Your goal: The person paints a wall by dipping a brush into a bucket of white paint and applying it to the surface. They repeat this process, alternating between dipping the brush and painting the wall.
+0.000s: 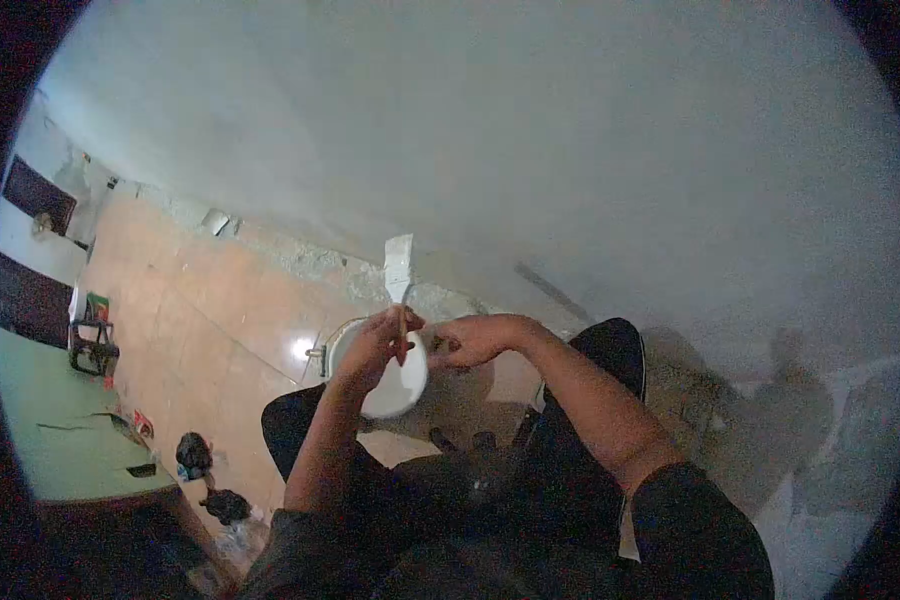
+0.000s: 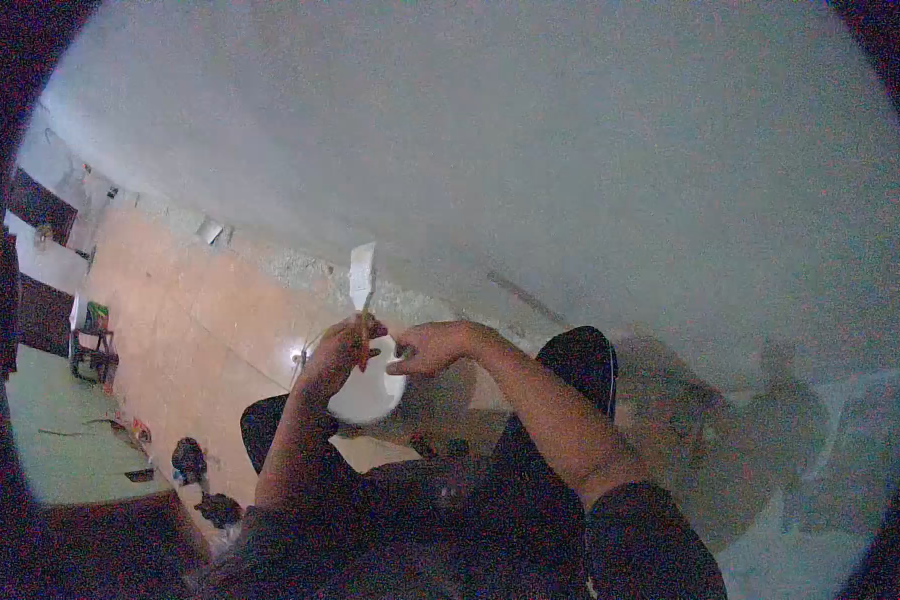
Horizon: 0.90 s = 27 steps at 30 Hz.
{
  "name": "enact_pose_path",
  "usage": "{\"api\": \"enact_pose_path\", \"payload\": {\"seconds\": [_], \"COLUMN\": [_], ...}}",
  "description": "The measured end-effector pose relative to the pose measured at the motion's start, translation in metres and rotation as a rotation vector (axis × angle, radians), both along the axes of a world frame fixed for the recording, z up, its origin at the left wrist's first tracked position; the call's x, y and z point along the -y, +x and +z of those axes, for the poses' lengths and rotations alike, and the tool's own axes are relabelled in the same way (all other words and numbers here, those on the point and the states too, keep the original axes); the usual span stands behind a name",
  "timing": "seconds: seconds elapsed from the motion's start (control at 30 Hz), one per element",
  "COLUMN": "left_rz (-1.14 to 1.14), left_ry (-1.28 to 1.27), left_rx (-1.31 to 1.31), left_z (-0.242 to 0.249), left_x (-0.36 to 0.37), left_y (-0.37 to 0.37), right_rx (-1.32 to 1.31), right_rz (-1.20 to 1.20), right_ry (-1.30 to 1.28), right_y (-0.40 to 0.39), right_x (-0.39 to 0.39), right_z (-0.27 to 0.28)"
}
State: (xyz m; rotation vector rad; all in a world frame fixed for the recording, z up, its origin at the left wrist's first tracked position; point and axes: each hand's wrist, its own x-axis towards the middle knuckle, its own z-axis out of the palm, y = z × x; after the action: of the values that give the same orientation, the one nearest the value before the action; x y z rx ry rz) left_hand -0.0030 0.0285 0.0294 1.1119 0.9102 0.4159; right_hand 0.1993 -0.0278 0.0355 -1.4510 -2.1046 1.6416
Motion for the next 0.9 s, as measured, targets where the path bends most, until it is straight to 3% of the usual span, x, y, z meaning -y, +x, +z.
{"api": "enact_pose_path", "payload": {"seconds": [0.03, 0.1, 0.2, 0.23, 0.3, 0.33, 0.4, 0.43, 0.5, 0.53, 0.57, 0.6, 0.67, 0.7, 0.83, 0.9], "left_rz": [-0.022, 0.004, -0.004, 0.019, 0.037, 0.052, -0.019, -0.035, 0.034, -0.044, -0.127, -0.319, -0.110, -0.100, -0.334, -0.462], "left_ry": [-0.020, 0.036, 0.046, 0.115, -0.073, -0.082, 0.098, 0.260, 0.234, 0.246, 0.256, 0.431, -0.206, -0.220, -0.003, 0.094], "left_rx": [0.000, 0.043, 0.131, 0.082, 0.233, 0.227, -0.004, -0.255, -0.428, -0.598, -0.766, -0.803, -0.889, -0.892, -0.917, -1.092], "left_z": [-0.007, -0.017, -0.014, -0.013, -0.017, -0.013, -0.007, -0.013, -0.018, -0.025, -0.035, -0.068, -0.049, -0.055, -0.099, -0.113], "left_x": [0.001, 0.002, -0.002, 0.000, -0.007, -0.010, -0.016, -0.025, -0.034, -0.041, -0.046, -0.046, -0.031, -0.024, 0.003, -0.011], "left_y": [0.000, 0.000, -0.004, -0.005, -0.015, -0.023, -0.039, -0.054, -0.092, -0.113, -0.137, -0.171, -0.168, -0.176, -0.202, -0.204], "right_rx": [-0.013, -0.328, -0.301, -0.462, -0.588, -0.592, -0.491, -0.597, -0.333, -0.337, -0.176, -0.019, 0.012, 0.054, 0.223, 0.262], "right_rz": [-0.133, -0.196, -0.286, -0.384, -0.519, -0.509, -0.487, -0.468, -0.401, -0.385, -0.304, -0.221, -0.220, -0.238, -0.013, 0.011], "right_ry": [0.297, 0.000, 0.096, 0.053, -0.014, -0.029, -0.133, -0.037, -0.156, -0.179, -0.142, -0.103, -0.219, -0.318, -0.302, -0.203], "right_y": [-0.015, -0.033, -0.049, -0.050, -0.069, -0.075, -0.078, -0.080, -0.075, -0.073, -0.070, -0.069, -0.069, -0.068, -0.078, -0.080], "right_x": [0.005, -0.008, -0.017, -0.014, -0.025, -0.026, -0.022, -0.023, -0.023, -0.022, -0.022, -0.018, -0.009, -0.009, -0.006, -0.001], "right_z": [-0.008, -0.016, -0.031, -0.032, -0.061, -0.041, -0.005, -0.030, -0.061, -0.064, -0.067, -0.071, -0.092, -0.104, -0.127, -0.151]}}
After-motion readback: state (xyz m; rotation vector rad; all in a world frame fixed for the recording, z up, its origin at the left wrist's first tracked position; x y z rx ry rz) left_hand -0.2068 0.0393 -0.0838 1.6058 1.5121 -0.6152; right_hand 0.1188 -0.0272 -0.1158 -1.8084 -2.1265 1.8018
